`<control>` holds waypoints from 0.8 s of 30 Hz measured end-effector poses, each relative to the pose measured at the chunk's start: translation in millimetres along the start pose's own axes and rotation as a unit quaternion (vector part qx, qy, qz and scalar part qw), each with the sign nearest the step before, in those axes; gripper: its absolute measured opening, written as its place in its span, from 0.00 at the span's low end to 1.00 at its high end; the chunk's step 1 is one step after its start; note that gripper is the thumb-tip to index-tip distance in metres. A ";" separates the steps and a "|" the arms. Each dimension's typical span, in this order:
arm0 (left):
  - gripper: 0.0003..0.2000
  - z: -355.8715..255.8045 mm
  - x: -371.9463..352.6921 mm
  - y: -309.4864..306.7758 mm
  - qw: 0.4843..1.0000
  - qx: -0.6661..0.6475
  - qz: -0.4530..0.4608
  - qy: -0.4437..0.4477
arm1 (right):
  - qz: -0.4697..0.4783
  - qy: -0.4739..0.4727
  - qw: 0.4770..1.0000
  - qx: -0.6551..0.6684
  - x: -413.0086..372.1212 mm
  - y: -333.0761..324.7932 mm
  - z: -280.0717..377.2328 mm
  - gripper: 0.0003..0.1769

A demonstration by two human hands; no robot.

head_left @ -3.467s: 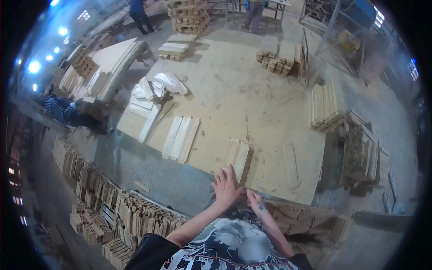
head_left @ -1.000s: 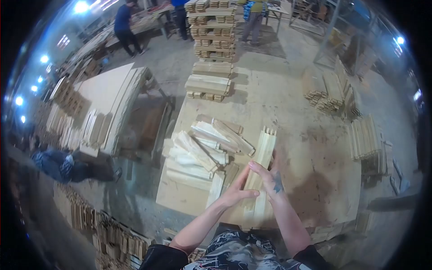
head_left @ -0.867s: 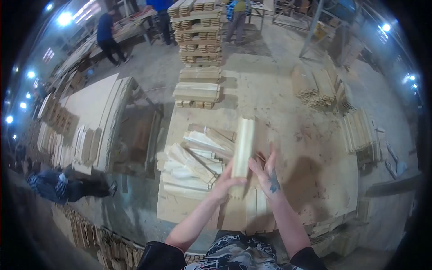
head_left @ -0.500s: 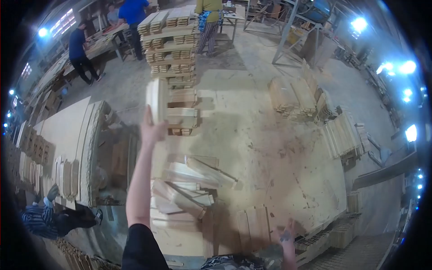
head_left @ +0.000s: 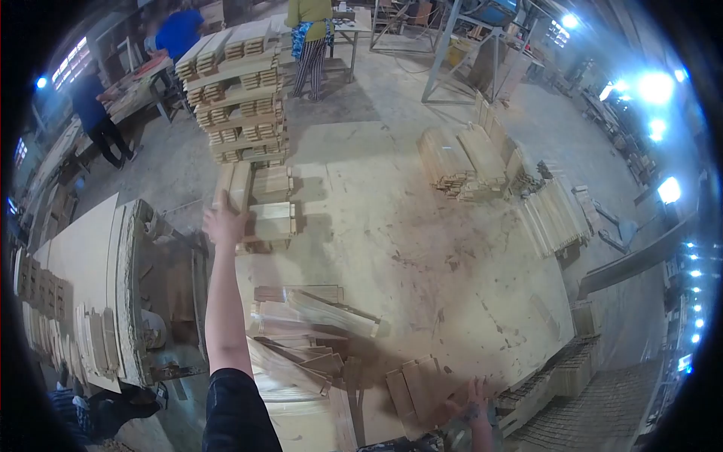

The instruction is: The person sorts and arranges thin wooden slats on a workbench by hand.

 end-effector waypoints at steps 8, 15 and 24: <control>0.55 9.0 -1.5 0.1 0.999 -0.006 -0.023 -0.043 | -0.008 -0.013 1.000 -0.019 0.9 8.3 -7.8 0.71; 0.56 15.9 -20.4 -16.6 0.997 -0.027 -0.049 -0.048 | -0.039 -0.049 0.997 -0.034 4.8 17.0 -20.0 0.73; 0.52 57.4 -98.8 -69.2 0.982 -0.094 -0.160 0.043 | 0.023 -0.060 0.997 -0.029 8.7 10.0 -21.0 0.72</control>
Point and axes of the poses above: each hand's wrist, its own x-axis towards the middle knuckle, its own y-axis out of the palm, z = x × y, the point moved 9 cm from there along x, towards the middle knuckle, and after that the axes turned 15 degrees about -y, right-handed, at the moved point
